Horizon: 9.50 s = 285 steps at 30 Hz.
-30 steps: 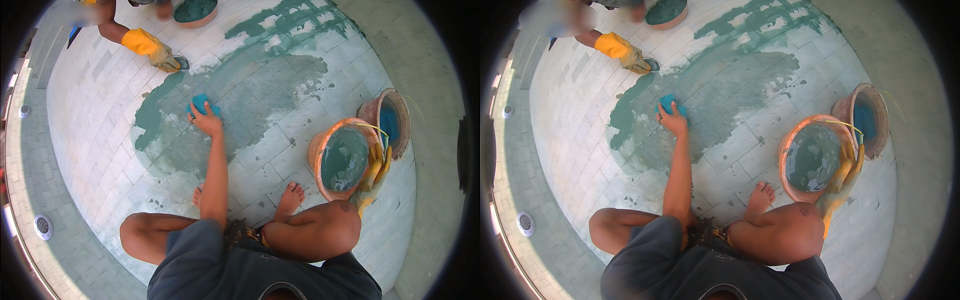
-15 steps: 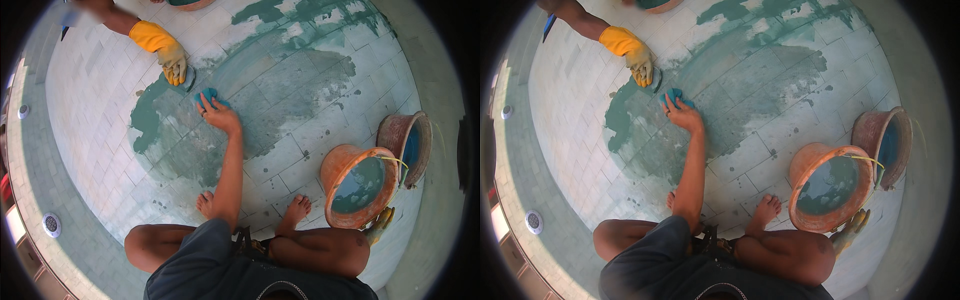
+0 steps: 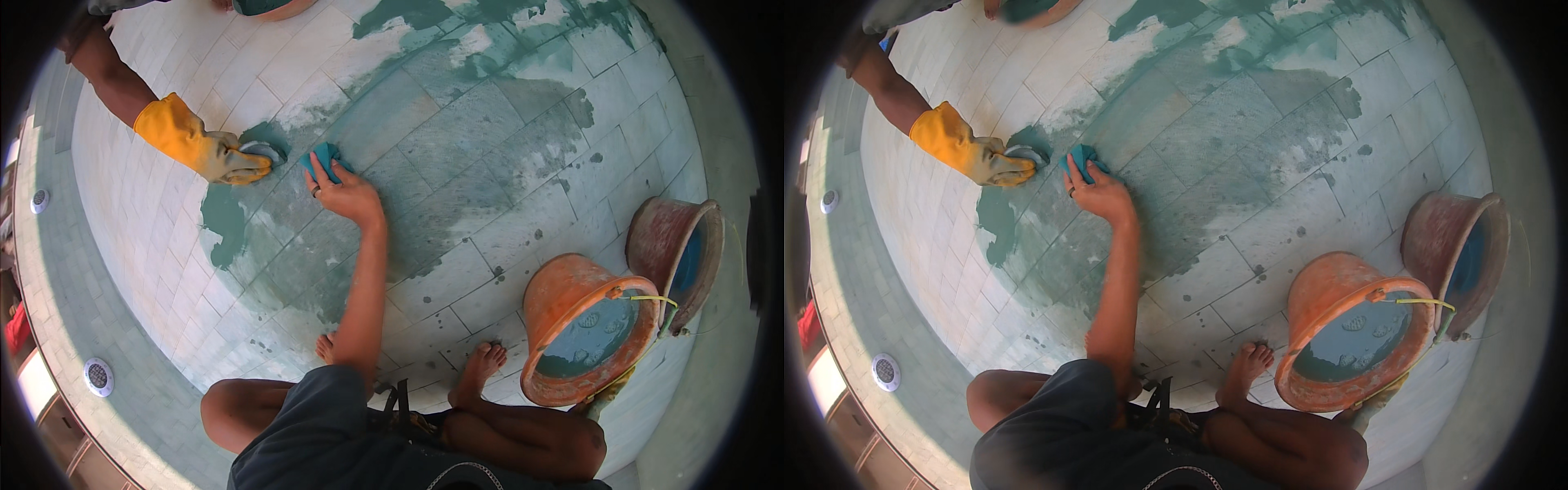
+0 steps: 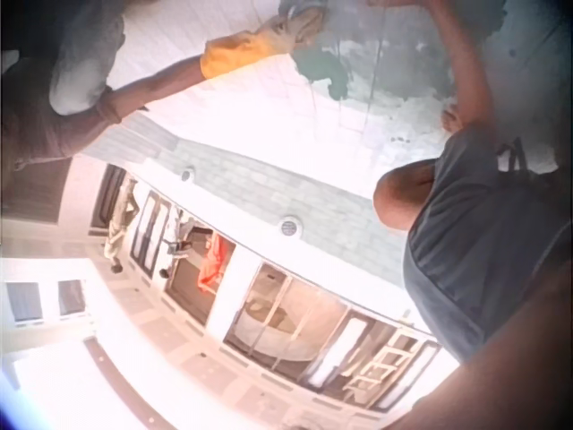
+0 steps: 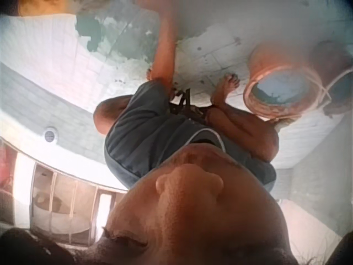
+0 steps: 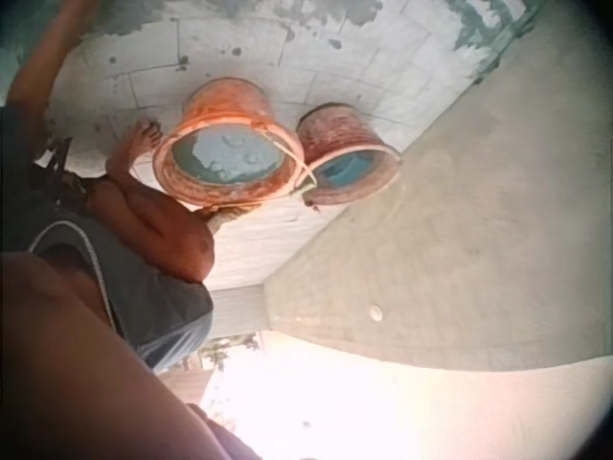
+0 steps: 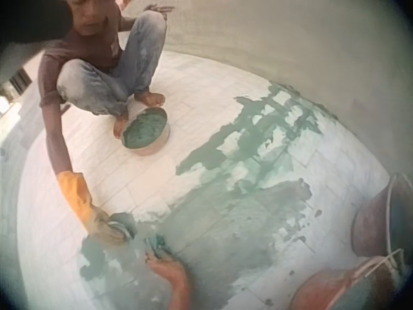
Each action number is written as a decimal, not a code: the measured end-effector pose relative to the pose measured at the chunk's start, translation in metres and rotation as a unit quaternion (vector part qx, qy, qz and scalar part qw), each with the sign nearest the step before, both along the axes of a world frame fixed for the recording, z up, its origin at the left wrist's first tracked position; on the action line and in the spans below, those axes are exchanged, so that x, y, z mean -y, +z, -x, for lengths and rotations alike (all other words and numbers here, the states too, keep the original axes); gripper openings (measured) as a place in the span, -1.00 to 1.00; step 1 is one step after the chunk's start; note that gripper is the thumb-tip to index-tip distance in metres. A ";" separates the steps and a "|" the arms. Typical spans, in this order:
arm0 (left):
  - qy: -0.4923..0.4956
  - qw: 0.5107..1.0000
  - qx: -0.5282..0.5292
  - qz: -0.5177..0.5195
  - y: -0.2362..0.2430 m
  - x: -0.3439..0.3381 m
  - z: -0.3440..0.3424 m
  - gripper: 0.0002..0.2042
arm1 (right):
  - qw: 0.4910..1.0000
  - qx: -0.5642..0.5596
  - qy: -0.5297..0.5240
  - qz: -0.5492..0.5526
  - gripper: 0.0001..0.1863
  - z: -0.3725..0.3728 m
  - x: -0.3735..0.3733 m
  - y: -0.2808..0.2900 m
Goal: The person applies grout to the gaps between tiles and wipes away the excess residue using a sponge and water from a bucket.
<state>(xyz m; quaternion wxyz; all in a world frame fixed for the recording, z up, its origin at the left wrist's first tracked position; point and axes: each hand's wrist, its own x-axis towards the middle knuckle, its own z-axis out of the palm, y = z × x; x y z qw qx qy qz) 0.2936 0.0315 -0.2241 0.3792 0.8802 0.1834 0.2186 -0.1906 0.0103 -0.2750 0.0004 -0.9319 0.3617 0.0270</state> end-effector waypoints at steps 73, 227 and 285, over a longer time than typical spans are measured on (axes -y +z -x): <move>-0.279 0.939 0.105 0.173 -0.018 0.382 -0.109 -0.66 | 0.855 -0.092 0.029 -0.509 -0.97 -0.212 0.216 0.372; -0.839 0.317 -0.416 0.148 0.207 0.304 0.219 -0.46 | 0.810 0.518 0.032 -0.274 -0.08 -0.120 0.270 0.433; -0.267 0.934 0.158 0.176 -0.014 0.492 -0.132 -0.63 | 0.704 0.542 -0.344 -0.305 -0.19 -0.183 0.444 0.341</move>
